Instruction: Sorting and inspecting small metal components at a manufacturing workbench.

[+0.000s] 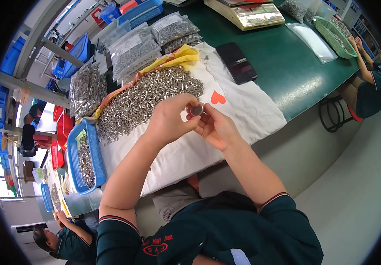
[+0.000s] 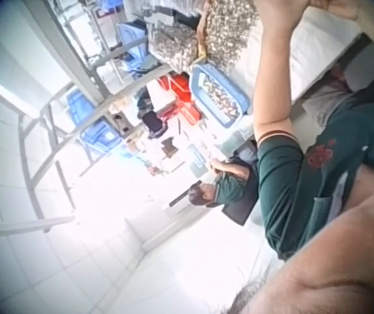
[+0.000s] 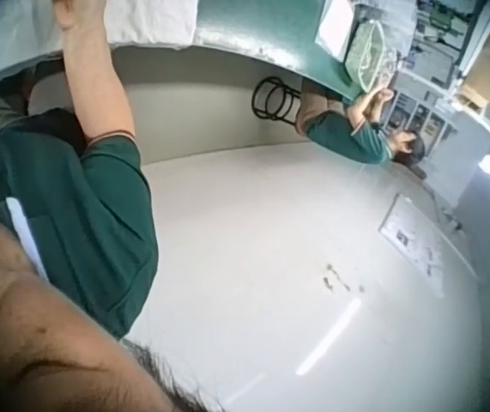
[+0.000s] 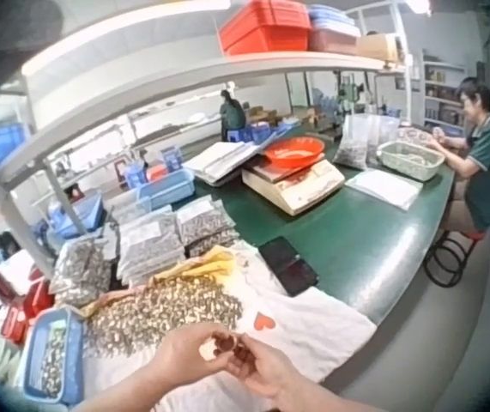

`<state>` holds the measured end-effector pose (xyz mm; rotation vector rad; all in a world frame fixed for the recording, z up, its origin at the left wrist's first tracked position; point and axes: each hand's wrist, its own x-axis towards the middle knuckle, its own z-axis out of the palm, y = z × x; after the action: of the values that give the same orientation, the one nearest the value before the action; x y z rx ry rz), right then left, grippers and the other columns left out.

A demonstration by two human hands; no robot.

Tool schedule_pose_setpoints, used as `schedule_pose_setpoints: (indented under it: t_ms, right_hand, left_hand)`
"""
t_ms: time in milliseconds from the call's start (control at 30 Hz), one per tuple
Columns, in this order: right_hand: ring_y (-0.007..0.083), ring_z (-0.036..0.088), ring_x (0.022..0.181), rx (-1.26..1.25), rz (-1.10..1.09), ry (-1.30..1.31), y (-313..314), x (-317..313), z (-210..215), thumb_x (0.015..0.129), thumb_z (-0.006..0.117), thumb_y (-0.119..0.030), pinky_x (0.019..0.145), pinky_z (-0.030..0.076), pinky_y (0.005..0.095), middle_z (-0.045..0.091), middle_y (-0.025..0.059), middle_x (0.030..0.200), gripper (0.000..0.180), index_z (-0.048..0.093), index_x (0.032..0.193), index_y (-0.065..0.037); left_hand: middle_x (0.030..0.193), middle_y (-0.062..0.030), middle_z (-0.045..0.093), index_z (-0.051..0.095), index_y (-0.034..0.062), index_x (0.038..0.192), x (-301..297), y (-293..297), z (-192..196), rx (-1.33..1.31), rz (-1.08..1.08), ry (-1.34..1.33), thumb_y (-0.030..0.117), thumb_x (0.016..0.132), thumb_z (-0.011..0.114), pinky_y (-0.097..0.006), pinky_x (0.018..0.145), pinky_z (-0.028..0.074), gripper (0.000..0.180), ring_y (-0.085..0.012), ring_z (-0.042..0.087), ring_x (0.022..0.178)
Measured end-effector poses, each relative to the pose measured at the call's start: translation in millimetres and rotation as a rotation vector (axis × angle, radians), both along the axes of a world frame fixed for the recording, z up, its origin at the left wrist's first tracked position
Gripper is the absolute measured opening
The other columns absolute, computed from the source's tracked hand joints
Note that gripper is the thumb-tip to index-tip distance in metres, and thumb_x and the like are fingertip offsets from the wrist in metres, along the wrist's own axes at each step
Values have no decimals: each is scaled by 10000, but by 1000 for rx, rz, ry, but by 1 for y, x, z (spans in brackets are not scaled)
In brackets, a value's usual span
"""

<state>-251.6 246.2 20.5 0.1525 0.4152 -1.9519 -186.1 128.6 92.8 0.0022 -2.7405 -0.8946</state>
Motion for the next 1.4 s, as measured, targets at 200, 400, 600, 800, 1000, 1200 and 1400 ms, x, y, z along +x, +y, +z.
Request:
schedule_pose_setpoints:
  t_ms: [200,400,600,800,1000,1200,1400]
  right_hand:
    - [158,567,807,73,-74,194,-1,3,1,878,491,-110,755,495,283,567,80,951,206,508,1054,-4]
    - [124,565,786,211,-266,459,-3,7,2,809,582,-51,715,476,237,593,61,868,174,560,968,17]
    - [65,540,733,307,-369,710,-2,6,-2,788,587,-17,650,439,191,592,23,813,133,578,918,9]
    - [29,491,656,231,-376,764,-2,3,-1,758,558,15,579,399,167,554,-14,737,49,539,791,-17]
    - [22,470,626,285,-283,870,1,-7,4,748,546,16,553,388,167,531,-25,703,50,522,761,-27]
    - [29,483,636,326,-149,963,-11,-20,11,747,550,5,558,400,173,540,-21,712,41,530,774,-18]
    - [49,513,651,414,-142,1159,-18,-18,18,737,554,-6,590,429,197,558,-13,717,40,539,773,-15]
  left_hand:
    - [945,-76,626,587,72,1072,4,-13,-6,297,94,-71,85,715,626,-259,733,476,359,-142,610,828]
    - [1012,-55,592,537,13,1139,1,-14,-7,617,133,-263,1,771,589,-240,815,453,371,-112,560,909]
    - [966,-55,610,560,11,1100,1,-15,-9,720,101,-245,30,776,609,-232,793,465,328,-112,585,878]
    - [946,-41,605,569,4,1055,1,-15,-13,773,91,-285,32,761,623,-226,782,464,300,-96,575,870]
    - [899,-30,589,563,20,1043,2,-21,-30,1082,18,-217,38,767,614,-231,744,462,282,-99,566,804]
    - [869,-38,585,561,21,1049,3,-29,-35,1252,83,-186,76,784,609,-246,739,469,275,-106,565,792]
    - [847,-33,568,557,19,1056,7,-38,-37,1235,104,-182,80,794,604,-259,736,479,273,-115,567,784]
